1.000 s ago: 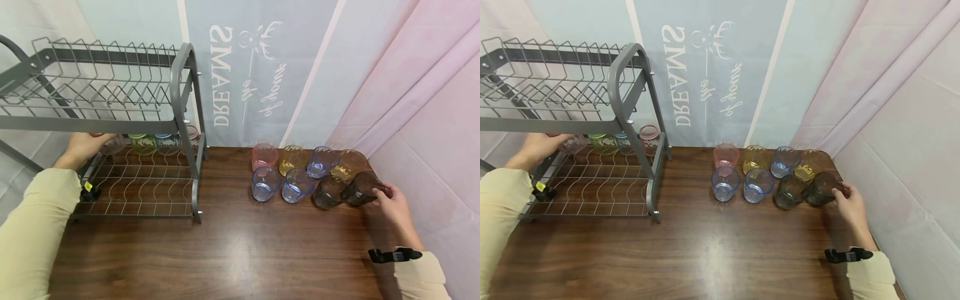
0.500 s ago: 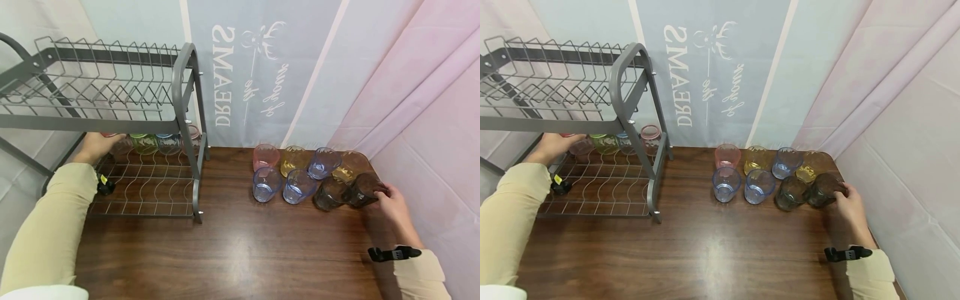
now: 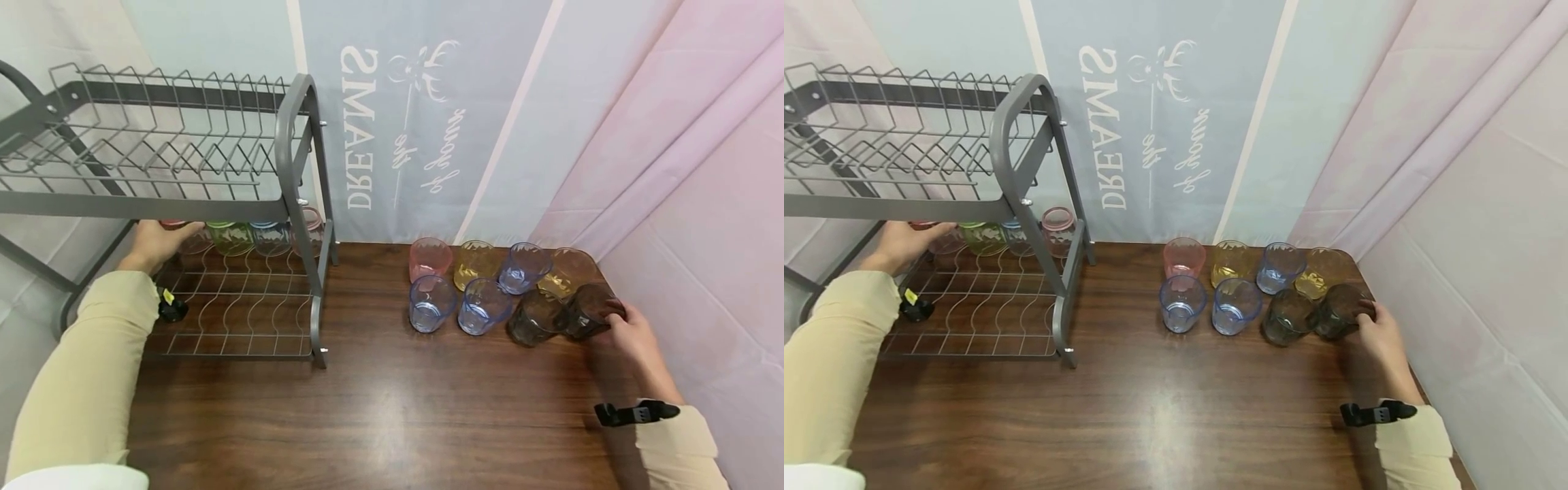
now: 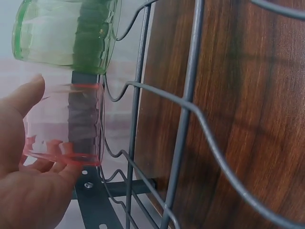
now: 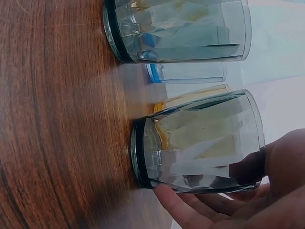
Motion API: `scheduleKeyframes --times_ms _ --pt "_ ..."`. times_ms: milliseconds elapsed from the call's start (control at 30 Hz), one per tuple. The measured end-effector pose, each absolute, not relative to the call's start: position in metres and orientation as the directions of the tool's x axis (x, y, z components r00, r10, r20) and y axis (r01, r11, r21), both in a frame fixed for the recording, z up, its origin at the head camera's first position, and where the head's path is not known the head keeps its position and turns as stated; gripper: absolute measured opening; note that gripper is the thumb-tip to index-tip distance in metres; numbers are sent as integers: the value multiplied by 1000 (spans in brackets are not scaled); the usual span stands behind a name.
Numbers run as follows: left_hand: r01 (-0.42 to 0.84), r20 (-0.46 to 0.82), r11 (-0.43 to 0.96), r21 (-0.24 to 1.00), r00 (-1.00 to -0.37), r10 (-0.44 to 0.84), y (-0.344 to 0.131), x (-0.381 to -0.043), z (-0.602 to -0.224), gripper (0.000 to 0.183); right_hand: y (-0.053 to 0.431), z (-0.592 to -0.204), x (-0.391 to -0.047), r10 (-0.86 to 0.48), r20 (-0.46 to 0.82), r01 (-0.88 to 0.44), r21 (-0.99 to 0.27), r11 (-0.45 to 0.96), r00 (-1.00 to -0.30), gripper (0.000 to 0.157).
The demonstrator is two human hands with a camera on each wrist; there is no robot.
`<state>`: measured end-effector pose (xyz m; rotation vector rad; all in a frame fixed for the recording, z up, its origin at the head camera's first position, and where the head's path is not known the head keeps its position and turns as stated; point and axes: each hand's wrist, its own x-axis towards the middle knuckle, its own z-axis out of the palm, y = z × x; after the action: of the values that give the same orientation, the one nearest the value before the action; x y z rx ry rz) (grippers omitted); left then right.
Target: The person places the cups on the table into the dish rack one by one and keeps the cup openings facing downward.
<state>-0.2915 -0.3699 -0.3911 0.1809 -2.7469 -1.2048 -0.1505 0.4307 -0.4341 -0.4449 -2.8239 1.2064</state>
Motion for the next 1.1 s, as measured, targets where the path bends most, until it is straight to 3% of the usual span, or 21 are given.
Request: scheduleKeyframes --times_ms 233,500,767,900,1100 --pt "-52 57 682 729 -989 -136 -372 -293 -392 69 430 -435 -153 240 -130 241 -817 524 -962 53" --pt "-26 71 682 731 -991 -114 -375 -291 -395 62 430 -436 -154 247 -147 265 -785 560 -958 54" --pt "-72 37 697 714 -989 -140 -376 -288 -391 70 429 -436 -154 253 -129 258 -765 591 -959 53" --pt "-61 65 705 706 -986 -151 -376 -289 -390 64 429 -436 -153 242 -122 241 -791 562 -963 52" --pt "63 168 714 697 -983 -78 -373 -289 -383 45 429 -436 -153 239 -144 250 -824 509 -960 53"
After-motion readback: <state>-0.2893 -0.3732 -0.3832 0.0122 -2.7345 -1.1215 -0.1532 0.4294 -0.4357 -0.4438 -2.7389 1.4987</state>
